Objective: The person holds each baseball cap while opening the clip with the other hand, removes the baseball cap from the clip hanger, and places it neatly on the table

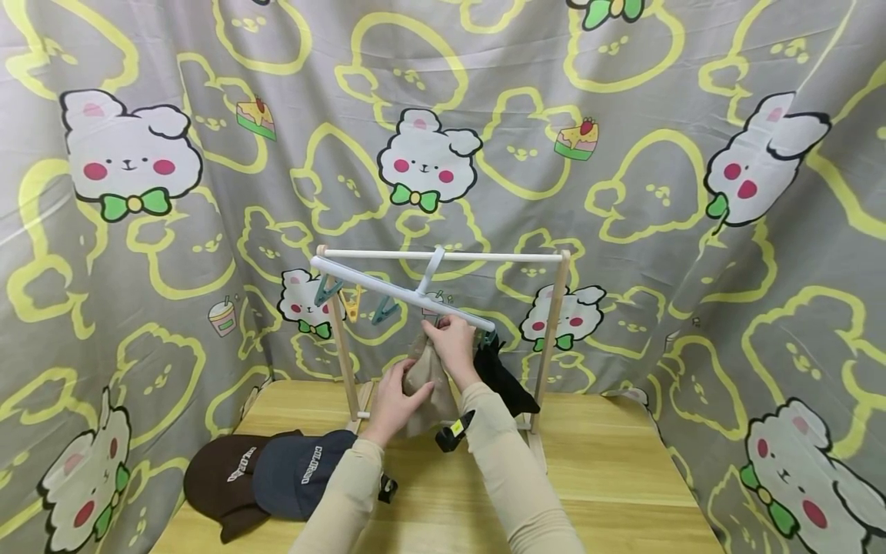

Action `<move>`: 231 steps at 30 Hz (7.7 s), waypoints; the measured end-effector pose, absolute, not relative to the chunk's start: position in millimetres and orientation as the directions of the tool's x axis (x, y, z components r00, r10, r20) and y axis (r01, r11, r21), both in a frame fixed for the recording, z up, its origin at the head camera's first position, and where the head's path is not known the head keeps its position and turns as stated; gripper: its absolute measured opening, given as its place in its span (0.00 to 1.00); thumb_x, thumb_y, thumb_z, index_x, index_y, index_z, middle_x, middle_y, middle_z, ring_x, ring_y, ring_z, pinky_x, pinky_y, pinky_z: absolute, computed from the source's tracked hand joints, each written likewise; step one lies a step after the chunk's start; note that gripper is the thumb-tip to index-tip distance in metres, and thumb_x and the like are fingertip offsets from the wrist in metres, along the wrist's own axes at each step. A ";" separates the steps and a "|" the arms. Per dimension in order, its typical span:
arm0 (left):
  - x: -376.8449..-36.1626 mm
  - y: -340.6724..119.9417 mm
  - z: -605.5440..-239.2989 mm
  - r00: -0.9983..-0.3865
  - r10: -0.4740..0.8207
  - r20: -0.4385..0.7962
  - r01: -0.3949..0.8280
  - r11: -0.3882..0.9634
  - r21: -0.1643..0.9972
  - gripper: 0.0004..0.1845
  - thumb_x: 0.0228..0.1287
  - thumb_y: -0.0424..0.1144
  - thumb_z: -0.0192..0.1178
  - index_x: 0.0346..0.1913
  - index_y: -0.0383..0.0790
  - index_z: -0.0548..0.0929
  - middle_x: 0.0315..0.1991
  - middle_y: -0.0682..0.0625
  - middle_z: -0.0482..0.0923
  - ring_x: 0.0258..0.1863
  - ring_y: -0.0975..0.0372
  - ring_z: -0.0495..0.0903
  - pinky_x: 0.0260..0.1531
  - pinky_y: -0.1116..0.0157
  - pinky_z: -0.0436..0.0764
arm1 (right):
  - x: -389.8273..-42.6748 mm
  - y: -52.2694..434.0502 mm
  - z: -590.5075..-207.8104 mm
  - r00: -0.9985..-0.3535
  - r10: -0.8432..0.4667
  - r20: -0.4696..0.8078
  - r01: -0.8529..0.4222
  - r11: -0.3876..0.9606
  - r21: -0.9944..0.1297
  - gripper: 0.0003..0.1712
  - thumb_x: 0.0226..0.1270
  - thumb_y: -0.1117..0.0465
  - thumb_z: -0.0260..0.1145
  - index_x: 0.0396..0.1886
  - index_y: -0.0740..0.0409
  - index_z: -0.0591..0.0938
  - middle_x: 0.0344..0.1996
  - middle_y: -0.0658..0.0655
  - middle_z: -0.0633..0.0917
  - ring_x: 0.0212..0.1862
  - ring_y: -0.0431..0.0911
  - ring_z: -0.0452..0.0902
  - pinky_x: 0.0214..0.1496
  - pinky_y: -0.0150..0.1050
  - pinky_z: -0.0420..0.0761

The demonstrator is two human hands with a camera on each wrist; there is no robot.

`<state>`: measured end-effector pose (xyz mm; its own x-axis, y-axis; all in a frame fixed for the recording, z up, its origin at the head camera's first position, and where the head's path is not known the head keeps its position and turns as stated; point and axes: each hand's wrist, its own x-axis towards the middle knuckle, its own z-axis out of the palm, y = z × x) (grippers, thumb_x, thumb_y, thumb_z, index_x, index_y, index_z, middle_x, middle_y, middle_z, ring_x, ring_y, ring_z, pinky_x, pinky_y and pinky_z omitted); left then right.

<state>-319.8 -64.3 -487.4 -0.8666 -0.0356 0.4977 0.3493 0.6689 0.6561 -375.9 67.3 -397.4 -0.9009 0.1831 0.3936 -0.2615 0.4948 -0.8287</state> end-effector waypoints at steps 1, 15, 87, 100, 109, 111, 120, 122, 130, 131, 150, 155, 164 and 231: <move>-319.5 -64.3 -486.9 -0.867 -0.037 0.497 0.350 0.664 0.660 0.32 0.57 0.57 0.65 0.60 0.42 0.75 0.56 0.41 0.76 0.55 0.49 0.77 0.52 0.49 0.78 | -375.7 67.4 -397.6 -0.902 0.181 0.391 -0.260 0.495 -0.829 0.18 0.56 0.48 0.73 0.26 0.59 0.84 0.24 0.58 0.86 0.24 0.45 0.79 0.24 0.31 0.74; -319.8 -64.9 -487.0 -0.875 -0.087 0.476 0.310 0.655 0.689 0.30 0.58 0.56 0.66 0.59 0.44 0.76 0.56 0.42 0.75 0.55 0.48 0.76 0.54 0.49 0.77 | -375.2 67.8 -397.2 -0.901 0.175 0.396 -0.269 0.489 -0.830 0.17 0.56 0.49 0.73 0.26 0.60 0.84 0.24 0.58 0.86 0.23 0.44 0.77 0.23 0.31 0.72; -322.7 -68.8 -481.9 -0.766 -0.118 0.632 0.353 0.744 0.568 0.21 0.58 0.55 0.67 0.45 0.43 0.81 0.41 0.46 0.80 0.42 0.51 0.78 0.40 0.55 0.77 | -376.1 68.7 -397.8 -0.905 0.142 0.402 -0.298 0.464 -0.834 0.16 0.57 0.51 0.71 0.24 0.60 0.82 0.21 0.55 0.82 0.23 0.43 0.72 0.24 0.31 0.70; -322.7 -69.5 -483.2 -0.716 -0.109 0.689 0.392 0.755 0.526 0.18 0.58 0.52 0.68 0.43 0.43 0.82 0.42 0.47 0.81 0.41 0.52 0.79 0.41 0.55 0.79 | -377.8 68.0 -398.0 -0.896 0.141 0.421 -0.311 0.478 -0.821 0.16 0.57 0.52 0.71 0.25 0.60 0.83 0.23 0.58 0.84 0.25 0.46 0.75 0.27 0.32 0.71; -322.4 -69.9 -481.9 -0.709 -0.103 0.697 0.392 0.765 0.512 0.20 0.57 0.54 0.68 0.44 0.42 0.82 0.40 0.47 0.82 0.38 0.53 0.78 0.38 0.57 0.78 | -378.7 68.3 -398.0 -0.897 0.142 0.419 -0.311 0.470 -0.826 0.16 0.58 0.51 0.70 0.25 0.61 0.83 0.22 0.56 0.84 0.24 0.43 0.74 0.26 0.32 0.72; -322.2 -70.0 -482.0 -0.703 -0.103 0.703 0.395 0.766 0.507 0.20 0.57 0.54 0.68 0.44 0.42 0.82 0.40 0.47 0.82 0.38 0.53 0.78 0.38 0.57 0.78 | -378.6 68.2 -397.8 -0.893 0.144 0.426 -0.315 0.474 -0.822 0.16 0.57 0.51 0.70 0.24 0.61 0.83 0.21 0.56 0.83 0.23 0.43 0.73 0.25 0.32 0.71; -321.5 -70.6 -482.0 -0.666 -0.108 0.738 0.411 0.773 0.483 0.20 0.54 0.52 0.69 0.42 0.41 0.83 0.38 0.46 0.82 0.34 0.54 0.76 0.35 0.58 0.77 | -376.9 68.2 -396.2 -0.894 0.131 0.429 -0.323 0.476 -0.818 0.16 0.58 0.52 0.69 0.21 0.59 0.81 0.19 0.54 0.81 0.21 0.42 0.70 0.23 0.31 0.68; -321.4 -70.9 -481.7 -0.660 -0.108 0.744 0.413 0.775 0.479 0.20 0.54 0.52 0.70 0.42 0.40 0.83 0.36 0.46 0.82 0.33 0.54 0.76 0.33 0.58 0.76 | -376.0 68.2 -395.8 -0.897 0.129 0.422 -0.320 0.468 -0.824 0.16 0.59 0.52 0.69 0.22 0.59 0.81 0.19 0.54 0.81 0.20 0.42 0.70 0.22 0.31 0.68; -319.0 -71.4 -481.3 -0.630 -0.106 0.769 0.427 0.781 0.457 0.20 0.52 0.52 0.71 0.41 0.41 0.83 0.32 0.47 0.80 0.29 0.57 0.74 0.29 0.61 0.74 | -372.1 66.3 -394.6 -0.897 0.130 0.422 -0.322 0.462 -0.827 0.19 0.60 0.54 0.68 0.16 0.56 0.73 0.12 0.47 0.70 0.16 0.40 0.61 0.20 0.31 0.61; -318.9 -71.5 -481.5 -0.627 -0.105 0.772 0.428 0.782 0.454 0.20 0.52 0.52 0.71 0.40 0.41 0.83 0.32 0.48 0.80 0.29 0.57 0.73 0.29 0.61 0.74 | -372.1 66.2 -394.8 -0.898 0.130 0.420 -0.320 0.460 -0.828 0.19 0.61 0.54 0.68 0.17 0.56 0.73 0.12 0.47 0.70 0.16 0.40 0.61 0.19 0.31 0.61; -316.7 -71.6 -478.8 -0.611 -0.112 0.784 0.441 0.774 0.454 0.19 0.52 0.50 0.71 0.40 0.40 0.83 0.33 0.47 0.81 0.31 0.56 0.75 0.31 0.60 0.76 | -373.8 65.5 -395.7 -0.905 0.127 0.406 -0.313 0.447 -0.838 0.17 0.60 0.52 0.69 0.19 0.58 0.77 0.15 0.49 0.75 0.18 0.41 0.65 0.21 0.32 0.64; -316.3 -72.1 -478.5 -0.619 -0.114 0.777 0.434 0.775 0.460 0.19 0.52 0.51 0.71 0.40 0.40 0.83 0.32 0.47 0.81 0.31 0.56 0.76 0.31 0.59 0.77 | -374.7 65.3 -396.4 -0.906 0.126 0.404 -0.315 0.439 -0.842 0.18 0.61 0.52 0.68 0.19 0.58 0.76 0.14 0.49 0.73 0.17 0.41 0.64 0.20 0.32 0.64; -315.5 -71.6 -480.6 -0.625 -0.119 0.772 0.432 0.771 0.468 0.19 0.52 0.51 0.71 0.39 0.41 0.82 0.32 0.48 0.80 0.31 0.56 0.76 0.30 0.60 0.77 | -373.7 65.4 -398.1 -0.907 0.125 0.403 -0.314 0.438 -0.843 0.20 0.61 0.52 0.68 0.16 0.55 0.73 0.12 0.48 0.70 0.16 0.41 0.61 0.20 0.32 0.62; -317.7 -82.2 -489.4 -0.560 -0.093 0.823 0.454 0.797 0.399 0.18 0.50 0.50 0.73 0.35 0.41 0.82 0.29 0.48 0.78 0.28 0.57 0.73 0.28 0.60 0.77 | -376.6 66.2 -395.9 -0.922 0.118 0.370 -0.303 0.375 -0.876 0.17 0.62 0.54 0.68 0.20 0.58 0.75 0.15 0.53 0.80 0.15 0.38 0.77 0.21 0.33 0.79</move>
